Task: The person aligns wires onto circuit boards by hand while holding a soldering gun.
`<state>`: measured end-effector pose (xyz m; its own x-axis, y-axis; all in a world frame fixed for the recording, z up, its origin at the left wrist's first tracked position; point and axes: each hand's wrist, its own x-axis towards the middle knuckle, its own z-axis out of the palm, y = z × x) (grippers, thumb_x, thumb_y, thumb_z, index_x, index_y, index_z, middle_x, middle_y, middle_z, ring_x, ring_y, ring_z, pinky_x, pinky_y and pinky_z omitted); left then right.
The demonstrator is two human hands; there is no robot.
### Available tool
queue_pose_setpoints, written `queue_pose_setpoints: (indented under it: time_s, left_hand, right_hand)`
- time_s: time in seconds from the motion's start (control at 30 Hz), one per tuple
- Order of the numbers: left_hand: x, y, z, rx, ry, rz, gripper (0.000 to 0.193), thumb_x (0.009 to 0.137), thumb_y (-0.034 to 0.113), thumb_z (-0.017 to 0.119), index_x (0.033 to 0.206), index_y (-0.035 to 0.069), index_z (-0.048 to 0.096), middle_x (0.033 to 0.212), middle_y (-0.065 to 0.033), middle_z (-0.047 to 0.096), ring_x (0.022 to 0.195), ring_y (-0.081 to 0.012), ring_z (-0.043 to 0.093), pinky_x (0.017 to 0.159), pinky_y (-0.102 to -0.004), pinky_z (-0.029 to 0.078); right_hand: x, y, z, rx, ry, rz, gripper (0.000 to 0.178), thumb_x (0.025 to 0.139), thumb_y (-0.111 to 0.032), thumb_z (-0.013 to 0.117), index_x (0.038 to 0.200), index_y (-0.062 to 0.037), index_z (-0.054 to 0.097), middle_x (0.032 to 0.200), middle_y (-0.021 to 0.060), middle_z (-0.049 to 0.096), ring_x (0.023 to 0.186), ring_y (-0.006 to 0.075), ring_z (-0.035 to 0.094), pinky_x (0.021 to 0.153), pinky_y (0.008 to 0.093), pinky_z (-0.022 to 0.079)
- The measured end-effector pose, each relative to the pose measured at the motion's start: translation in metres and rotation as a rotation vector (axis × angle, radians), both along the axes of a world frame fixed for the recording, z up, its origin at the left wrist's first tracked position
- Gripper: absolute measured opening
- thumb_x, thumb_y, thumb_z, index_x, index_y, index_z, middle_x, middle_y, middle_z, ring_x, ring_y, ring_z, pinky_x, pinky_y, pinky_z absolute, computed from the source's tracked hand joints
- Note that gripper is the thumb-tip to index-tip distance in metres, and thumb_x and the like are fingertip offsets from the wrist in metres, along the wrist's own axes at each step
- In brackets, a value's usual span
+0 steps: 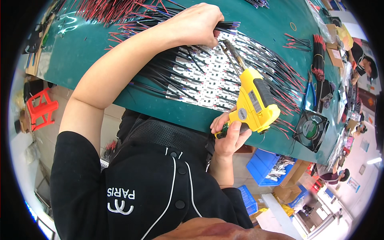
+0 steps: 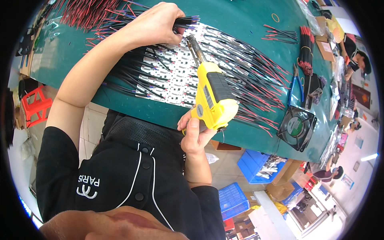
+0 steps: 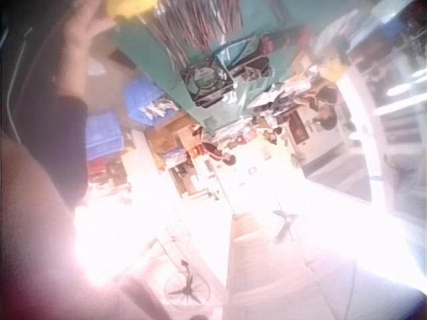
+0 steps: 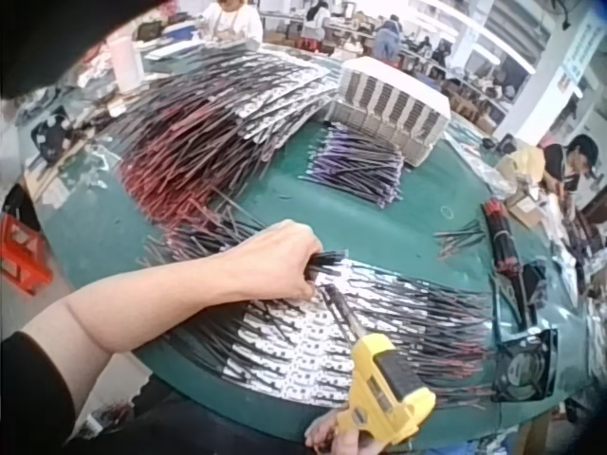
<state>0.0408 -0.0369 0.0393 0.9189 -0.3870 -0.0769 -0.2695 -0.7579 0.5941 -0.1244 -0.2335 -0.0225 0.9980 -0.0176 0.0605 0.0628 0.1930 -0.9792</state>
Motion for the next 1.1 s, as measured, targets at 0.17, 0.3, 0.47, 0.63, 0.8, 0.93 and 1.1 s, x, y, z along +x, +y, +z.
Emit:
queue_pose_setpoints:
  time_s: [0.17,0.3,0.47,0.63,0.8,0.93,1.1]
  left_hand:
    - [-0.003,-0.003,-0.027,-0.044,-0.195,0.069,0.018,0.061,0.008,0.068,0.065,-0.005,0.056,0.064,-0.0217,0.056,0.069,-0.0352,0.059,0.064,-0.0379,0.045]
    - [-0.002,-0.003,-0.029,-0.037,-0.163,0.075,0.018,0.059,0.01,0.066,0.071,-0.003,0.061,0.063,-0.0182,0.058,0.062,-0.0293,0.059,0.062,-0.0341,0.046]
    - [-0.003,-0.002,-0.032,-0.052,-0.184,0.084,0.018,0.06,0.009,0.066,0.072,-0.003,0.061,0.065,-0.019,0.057,0.065,-0.0306,0.059,0.064,-0.035,0.046]
    - [-0.004,-0.002,-0.028,-0.04,-0.17,0.069,0.018,0.061,0.009,0.066,0.074,-0.003,0.061,0.068,-0.0202,0.058,0.068,-0.0331,0.058,0.066,-0.0362,0.046]
    - [-0.003,-0.001,-0.03,-0.054,-0.194,0.069,0.019,0.063,0.008,0.066,0.078,-0.004,0.062,0.069,-0.0199,0.058,0.067,-0.0325,0.058,0.066,-0.0361,0.046]
    - [-0.002,0.004,-0.033,-0.114,-0.188,0.047,0.022,0.066,0.009,0.067,0.082,-0.005,0.061,0.07,-0.0194,0.058,0.066,-0.0306,0.058,0.065,-0.0352,0.046]
    - [-0.001,0.004,-0.029,-0.107,-0.124,0.025,0.021,0.069,0.01,0.067,0.083,-0.005,0.06,0.072,-0.0187,0.058,0.067,-0.0295,0.058,0.065,-0.0343,0.046]
  right_hand:
    - [0.0,-0.001,0.0,0.001,-0.005,0.014,0.037,0.092,-0.026,0.045,0.106,0.0079,0.04,0.053,0.0073,0.045,0.042,0.0131,0.042,0.042,0.0261,0.039]
    - [-0.001,-0.003,-0.001,-0.002,-0.013,0.019,0.04,0.092,-0.026,0.044,0.111,0.009,0.039,0.054,0.0077,0.046,0.042,0.0131,0.043,0.042,0.0261,0.039]
    - [-0.001,0.003,0.006,0.001,-0.038,-0.023,0.054,0.092,-0.028,0.045,0.122,0.0142,0.03,0.054,0.008,0.047,0.04,0.0123,0.043,0.039,0.0241,0.039]
    - [-0.001,0.001,0.008,0.021,-0.053,-0.033,0.058,0.091,-0.031,0.046,0.122,0.0154,0.031,0.052,0.0074,0.046,0.04,0.012,0.043,0.039,0.0235,0.039]
    - [-0.002,0.0,0.004,0.006,-0.052,-0.019,0.053,0.091,-0.031,0.046,0.118,0.0128,0.034,0.053,0.0075,0.046,0.04,0.0125,0.042,0.039,0.0245,0.039]
    - [-0.004,-0.001,0.001,0.021,-0.047,-0.019,0.046,0.092,-0.03,0.045,0.112,0.0103,0.037,0.053,0.0076,0.045,0.04,0.0133,0.042,0.041,0.0255,0.039]
    - [-0.004,-0.003,0.001,0.014,-0.049,0.007,0.039,0.092,-0.028,0.045,0.107,0.0084,0.04,0.054,0.0078,0.045,0.042,0.0139,0.042,0.041,0.0265,0.039]
